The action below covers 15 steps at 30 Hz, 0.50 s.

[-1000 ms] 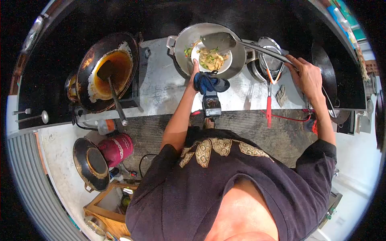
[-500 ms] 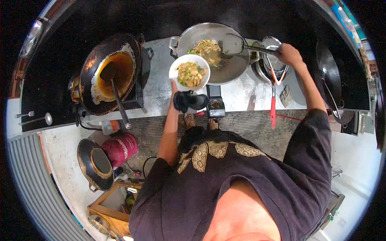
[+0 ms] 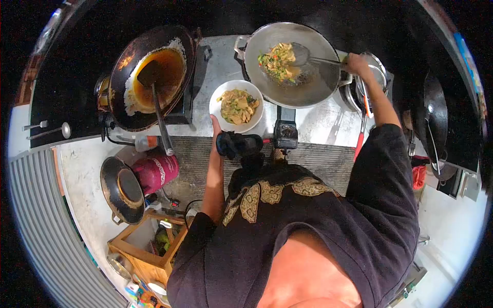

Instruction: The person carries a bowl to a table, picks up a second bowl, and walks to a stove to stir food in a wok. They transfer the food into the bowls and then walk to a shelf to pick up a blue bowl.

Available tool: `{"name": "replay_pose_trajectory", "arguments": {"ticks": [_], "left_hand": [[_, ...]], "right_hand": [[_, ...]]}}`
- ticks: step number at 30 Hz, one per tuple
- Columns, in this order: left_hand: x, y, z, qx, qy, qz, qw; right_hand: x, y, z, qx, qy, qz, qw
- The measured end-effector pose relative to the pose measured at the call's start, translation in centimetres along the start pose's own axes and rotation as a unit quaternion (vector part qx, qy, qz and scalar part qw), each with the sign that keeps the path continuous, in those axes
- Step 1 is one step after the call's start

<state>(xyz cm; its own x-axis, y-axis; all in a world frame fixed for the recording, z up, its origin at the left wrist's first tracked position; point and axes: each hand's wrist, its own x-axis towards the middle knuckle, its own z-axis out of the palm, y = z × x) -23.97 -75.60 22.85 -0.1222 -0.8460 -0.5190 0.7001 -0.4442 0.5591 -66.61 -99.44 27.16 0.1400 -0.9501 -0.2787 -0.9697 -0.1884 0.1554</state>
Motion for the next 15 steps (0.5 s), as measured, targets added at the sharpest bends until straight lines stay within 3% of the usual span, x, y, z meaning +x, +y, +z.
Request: {"name": "replay_pose_trajectory", "arguments": {"ticks": [4,7,15], "left_hand": [[-0.1,-0.2,-0.1,-0.003,0.005,0.006,1.0],[-0.2,-0.5,-0.2,-0.004,0.008,0.008,1.0],[0.4,-0.5,0.1,0.031,-0.046,0.04,0.998]], "right_hand": [[0.4,-0.3,6.2,0.192,-0.006,-0.054,0.98],[-0.7,-1.0,9.4,0.265,0.059,-0.057,0.961],[-8.7,-1.5,2.6,0.051,0.096,0.012,0.994]]}}
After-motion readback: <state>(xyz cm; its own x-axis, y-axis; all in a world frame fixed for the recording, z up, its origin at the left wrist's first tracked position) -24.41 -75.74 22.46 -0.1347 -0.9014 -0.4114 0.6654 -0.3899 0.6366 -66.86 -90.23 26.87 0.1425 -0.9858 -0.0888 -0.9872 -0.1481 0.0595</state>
